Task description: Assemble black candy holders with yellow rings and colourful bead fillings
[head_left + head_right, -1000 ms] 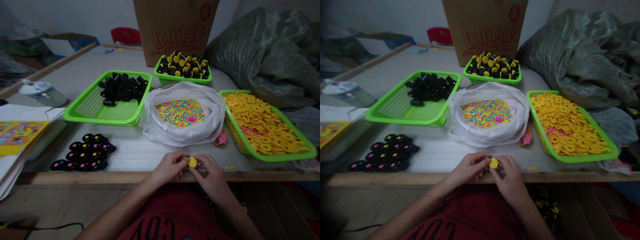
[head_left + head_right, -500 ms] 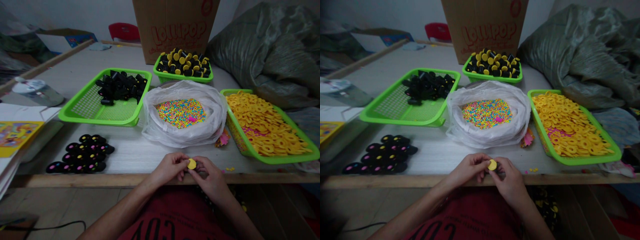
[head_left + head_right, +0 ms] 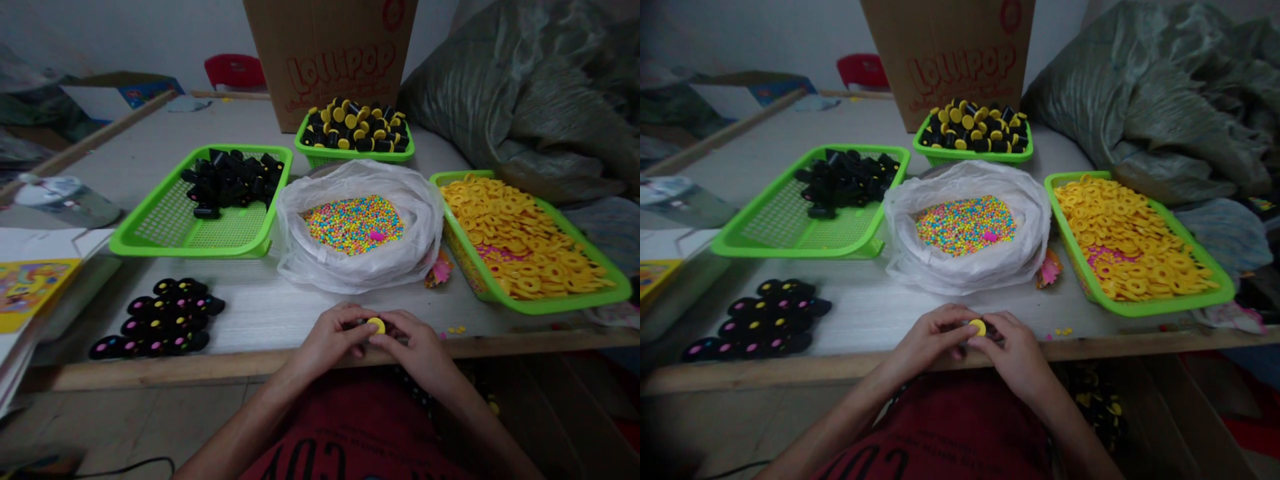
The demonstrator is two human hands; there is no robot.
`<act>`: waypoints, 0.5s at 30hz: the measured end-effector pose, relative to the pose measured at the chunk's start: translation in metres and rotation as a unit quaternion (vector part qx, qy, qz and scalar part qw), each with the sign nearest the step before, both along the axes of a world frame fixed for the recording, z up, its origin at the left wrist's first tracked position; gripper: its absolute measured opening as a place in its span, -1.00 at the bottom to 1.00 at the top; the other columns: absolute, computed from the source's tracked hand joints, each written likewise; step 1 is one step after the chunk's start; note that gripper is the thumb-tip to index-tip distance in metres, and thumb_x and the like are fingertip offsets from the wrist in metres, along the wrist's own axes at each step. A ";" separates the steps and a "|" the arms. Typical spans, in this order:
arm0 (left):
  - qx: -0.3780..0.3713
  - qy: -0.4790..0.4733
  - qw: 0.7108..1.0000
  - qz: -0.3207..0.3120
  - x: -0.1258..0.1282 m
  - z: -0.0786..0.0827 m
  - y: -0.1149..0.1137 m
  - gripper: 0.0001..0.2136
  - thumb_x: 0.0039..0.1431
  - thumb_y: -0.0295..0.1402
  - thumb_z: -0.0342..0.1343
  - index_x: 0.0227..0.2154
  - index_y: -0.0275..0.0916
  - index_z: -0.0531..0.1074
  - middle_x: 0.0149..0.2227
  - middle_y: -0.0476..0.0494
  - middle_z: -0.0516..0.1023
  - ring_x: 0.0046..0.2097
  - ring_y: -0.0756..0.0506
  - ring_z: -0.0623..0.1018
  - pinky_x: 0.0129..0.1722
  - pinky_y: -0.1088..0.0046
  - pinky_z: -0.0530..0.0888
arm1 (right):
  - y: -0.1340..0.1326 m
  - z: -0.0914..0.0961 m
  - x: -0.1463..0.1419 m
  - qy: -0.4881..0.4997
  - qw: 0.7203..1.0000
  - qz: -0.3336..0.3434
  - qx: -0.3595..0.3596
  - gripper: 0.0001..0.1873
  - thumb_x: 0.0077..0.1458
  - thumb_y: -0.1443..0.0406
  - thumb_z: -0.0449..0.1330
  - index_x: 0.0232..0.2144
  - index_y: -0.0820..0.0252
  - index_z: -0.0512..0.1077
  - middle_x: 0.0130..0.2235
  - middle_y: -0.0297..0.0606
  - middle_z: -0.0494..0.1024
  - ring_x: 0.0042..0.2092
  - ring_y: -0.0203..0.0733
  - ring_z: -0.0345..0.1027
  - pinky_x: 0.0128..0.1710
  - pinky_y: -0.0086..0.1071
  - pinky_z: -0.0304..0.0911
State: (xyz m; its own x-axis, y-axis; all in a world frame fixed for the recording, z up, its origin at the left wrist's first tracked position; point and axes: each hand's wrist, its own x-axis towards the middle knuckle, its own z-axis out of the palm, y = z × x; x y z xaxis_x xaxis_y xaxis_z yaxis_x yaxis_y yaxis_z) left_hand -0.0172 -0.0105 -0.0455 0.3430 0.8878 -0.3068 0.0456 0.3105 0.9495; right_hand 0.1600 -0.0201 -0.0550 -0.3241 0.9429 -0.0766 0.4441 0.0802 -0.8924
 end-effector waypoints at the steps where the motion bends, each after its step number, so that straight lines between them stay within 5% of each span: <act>1: -0.005 -0.010 1.000 0.003 0.001 0.000 0.000 -0.69 0.01 -0.21 0.20 -0.20 -0.27 0.51 -0.19 -0.16 0.48 -0.35 -0.01 0.49 -0.55 0.60 0.47 | -0.002 -0.004 -0.001 0.006 1.000 -0.014 0.016 -0.69 0.10 0.19 0.18 -0.08 0.08 0.42 -0.15 -0.23 0.51 -0.19 -0.18 0.40 -0.16 -0.27 0.35; 8: 0.029 0.015 0.999 -0.006 0.000 0.000 0.002 -0.71 0.06 -0.26 0.12 -0.18 -0.29 0.47 -0.13 -0.19 0.42 -0.38 0.01 0.49 -0.59 0.59 0.46 | -0.009 -0.019 -0.007 0.020 0.985 -0.050 0.162 -0.68 0.15 0.29 0.12 -0.02 0.05 0.37 -0.06 -0.18 0.45 -0.01 -0.13 0.33 0.01 -0.21 0.30; 15: 0.212 0.155 0.965 -0.013 0.007 -0.009 0.001 -0.74 0.02 -0.48 0.15 -0.17 -0.25 0.46 -0.20 -0.13 0.50 -0.14 -0.11 0.47 -0.13 0.38 0.43 | -0.002 -0.016 -0.002 0.089 0.991 -0.088 0.053 -0.69 0.08 0.24 0.19 -0.08 0.07 0.42 -0.07 -0.20 0.45 -0.05 -0.16 0.36 -0.11 -0.30 0.40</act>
State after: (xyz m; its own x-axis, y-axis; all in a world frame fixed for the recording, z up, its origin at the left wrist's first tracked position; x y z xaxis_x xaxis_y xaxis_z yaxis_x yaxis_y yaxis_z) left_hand -0.0100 -0.0093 -0.0548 0.3163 0.9486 -0.0087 0.3505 -0.1083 0.9303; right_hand 0.1577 -0.0222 -0.0714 -0.1539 0.9857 0.0692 0.2959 0.1128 -0.9485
